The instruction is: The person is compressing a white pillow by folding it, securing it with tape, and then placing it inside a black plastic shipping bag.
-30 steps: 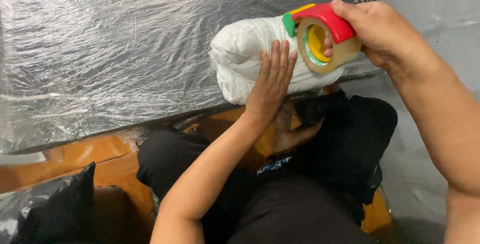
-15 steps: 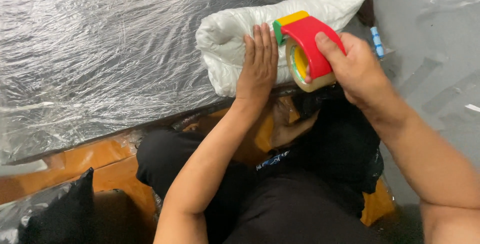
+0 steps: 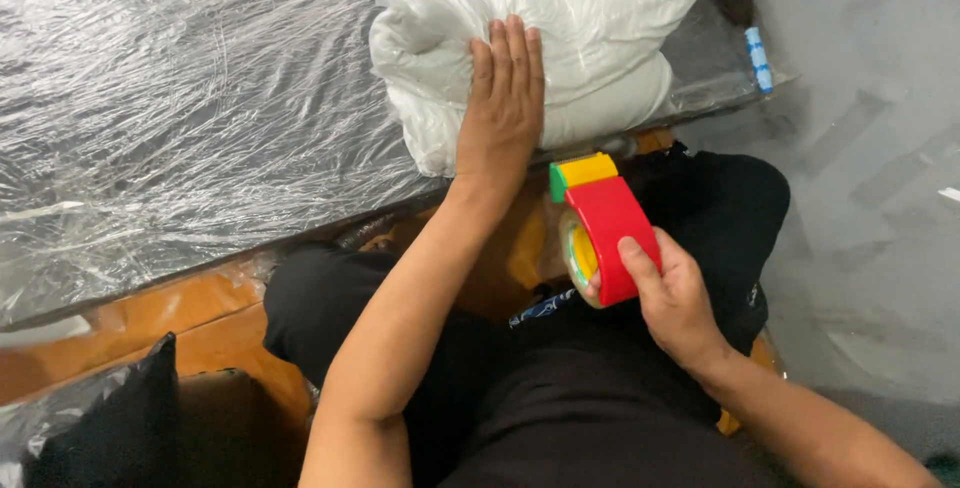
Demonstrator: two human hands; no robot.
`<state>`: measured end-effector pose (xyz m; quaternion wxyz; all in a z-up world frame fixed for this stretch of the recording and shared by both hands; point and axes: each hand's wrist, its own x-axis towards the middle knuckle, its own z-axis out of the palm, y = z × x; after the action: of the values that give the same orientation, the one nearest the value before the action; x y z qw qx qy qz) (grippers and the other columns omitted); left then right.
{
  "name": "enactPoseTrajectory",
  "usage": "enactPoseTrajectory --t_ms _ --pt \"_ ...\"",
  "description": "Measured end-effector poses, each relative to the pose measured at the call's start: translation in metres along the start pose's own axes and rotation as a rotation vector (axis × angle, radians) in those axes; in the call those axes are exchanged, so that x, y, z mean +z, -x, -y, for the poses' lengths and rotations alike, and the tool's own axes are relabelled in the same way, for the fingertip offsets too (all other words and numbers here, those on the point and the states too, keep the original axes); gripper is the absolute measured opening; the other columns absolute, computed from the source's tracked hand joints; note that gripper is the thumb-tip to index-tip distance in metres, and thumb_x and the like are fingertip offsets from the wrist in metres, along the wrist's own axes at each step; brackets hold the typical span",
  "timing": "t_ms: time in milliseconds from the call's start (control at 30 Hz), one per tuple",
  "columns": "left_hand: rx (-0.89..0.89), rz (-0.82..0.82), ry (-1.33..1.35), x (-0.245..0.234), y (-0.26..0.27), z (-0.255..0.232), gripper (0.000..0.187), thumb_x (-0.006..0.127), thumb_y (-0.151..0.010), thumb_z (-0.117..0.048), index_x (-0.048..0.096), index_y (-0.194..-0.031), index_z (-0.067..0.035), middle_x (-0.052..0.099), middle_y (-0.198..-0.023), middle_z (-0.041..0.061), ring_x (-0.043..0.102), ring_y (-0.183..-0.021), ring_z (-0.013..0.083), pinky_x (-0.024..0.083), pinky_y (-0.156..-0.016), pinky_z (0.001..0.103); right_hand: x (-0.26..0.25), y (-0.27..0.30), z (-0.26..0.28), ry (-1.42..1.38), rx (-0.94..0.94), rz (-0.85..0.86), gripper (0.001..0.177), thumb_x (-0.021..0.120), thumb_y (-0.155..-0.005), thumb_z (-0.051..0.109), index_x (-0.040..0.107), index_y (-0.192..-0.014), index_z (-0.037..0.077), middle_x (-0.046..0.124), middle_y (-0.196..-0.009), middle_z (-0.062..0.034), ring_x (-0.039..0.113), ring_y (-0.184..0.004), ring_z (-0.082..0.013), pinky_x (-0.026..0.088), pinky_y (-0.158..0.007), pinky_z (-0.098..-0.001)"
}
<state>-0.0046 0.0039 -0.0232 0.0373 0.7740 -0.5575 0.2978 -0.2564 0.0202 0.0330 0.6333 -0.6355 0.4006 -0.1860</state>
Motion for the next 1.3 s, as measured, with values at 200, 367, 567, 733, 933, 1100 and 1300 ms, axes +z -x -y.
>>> enactPoseTrajectory --t_ms 200,367,567,733,933,1100,1300 --pt "0.01 0.024 0.019 -0.003 0.001 0.0 0.057 0.052 -0.102 -0.012 0.042 -0.151 0.013 0.043 -0.154 0.034 0.039 -0.145 0.0451 0.026 -0.122 0.053 -0.001 -0.019 -0.046 0.238 0.022 -0.05 0.029 0.055 -0.101 0.022 0.065 -0.115 -0.001 0.072 -0.09 -0.0101 0.064 -0.07 -0.0144 0.053 -0.067 -0.0268" --pt "0.004 0.055 0.038 -0.01 0.002 0.0 0.059 0.054 -0.102 -0.008 0.037 -0.154 0.016 0.038 -0.157 0.036 0.033 -0.148 0.0471 0.02 -0.124 0.056 -0.002 -0.033 -0.064 0.168 -0.034 0.005 0.027 0.055 -0.102 0.02 0.062 -0.117 -0.002 0.072 -0.093 -0.0114 0.066 -0.072 -0.0156 0.056 -0.067 -0.0274" --pt "0.072 0.047 -0.024 -0.021 0.008 -0.004 0.056 0.055 -0.105 -0.01 0.041 -0.153 0.015 0.039 -0.155 0.037 0.036 -0.145 0.0487 0.025 -0.122 0.058 -0.01 -0.03 -0.076 0.196 -0.03 0.009 0.026 0.055 -0.102 0.02 0.065 -0.114 -0.001 0.071 -0.09 -0.0086 0.062 -0.071 -0.0138 0.053 -0.068 -0.0263" --pt "0.124 0.054 -0.097 -0.027 0.019 -0.011 0.054 0.056 -0.107 -0.013 0.043 -0.154 0.012 0.038 -0.154 0.037 0.037 -0.145 0.0481 0.029 -0.121 0.057 -0.011 -0.035 -0.091 0.153 -0.031 0.038 0.024 0.055 -0.103 0.019 0.064 -0.112 0.0 0.068 -0.089 -0.0064 0.058 -0.071 -0.0119 0.051 -0.067 -0.0253" --pt "0.174 0.063 -0.097 -0.029 0.027 -0.014 0.054 0.059 -0.107 -0.011 0.044 -0.154 0.01 0.036 -0.156 0.036 0.034 -0.145 0.0486 0.03 -0.121 0.058 -0.013 -0.033 -0.099 0.113 0.009 0.036 0.02 0.057 -0.102 0.018 0.064 -0.106 -0.001 0.068 -0.087 -0.0071 0.058 -0.072 -0.0124 0.051 -0.068 -0.0252" --pt "0.191 0.071 -0.004 -0.024 0.039 -0.021 0.056 0.042 -0.111 -0.016 0.031 -0.155 0.016 0.027 -0.159 0.04 0.023 -0.149 0.0548 0.023 -0.12 0.063 0.011 -0.025 -0.054 0.189 0.068 -0.034 0.032 0.066 -0.101 0.031 0.064 -0.079 0.009 0.061 -0.067 -0.0027 0.059 -0.071 -0.0165 0.052 -0.069 -0.0352" --pt "0.141 0.139 0.16 -0.049 0.047 -0.021 0.092 0.056 -0.098 -0.049 0.027 -0.159 0.014 0.019 -0.165 0.037 0.016 -0.155 0.0501 0.009 -0.123 0.062 0.01 -0.028 -0.062 0.182 0.112 -0.036 0.031 0.067 -0.101 0.031 0.065 -0.08 0.009 0.059 -0.067 -0.0031 0.058 -0.07 -0.0183 0.051 -0.07 -0.0361"
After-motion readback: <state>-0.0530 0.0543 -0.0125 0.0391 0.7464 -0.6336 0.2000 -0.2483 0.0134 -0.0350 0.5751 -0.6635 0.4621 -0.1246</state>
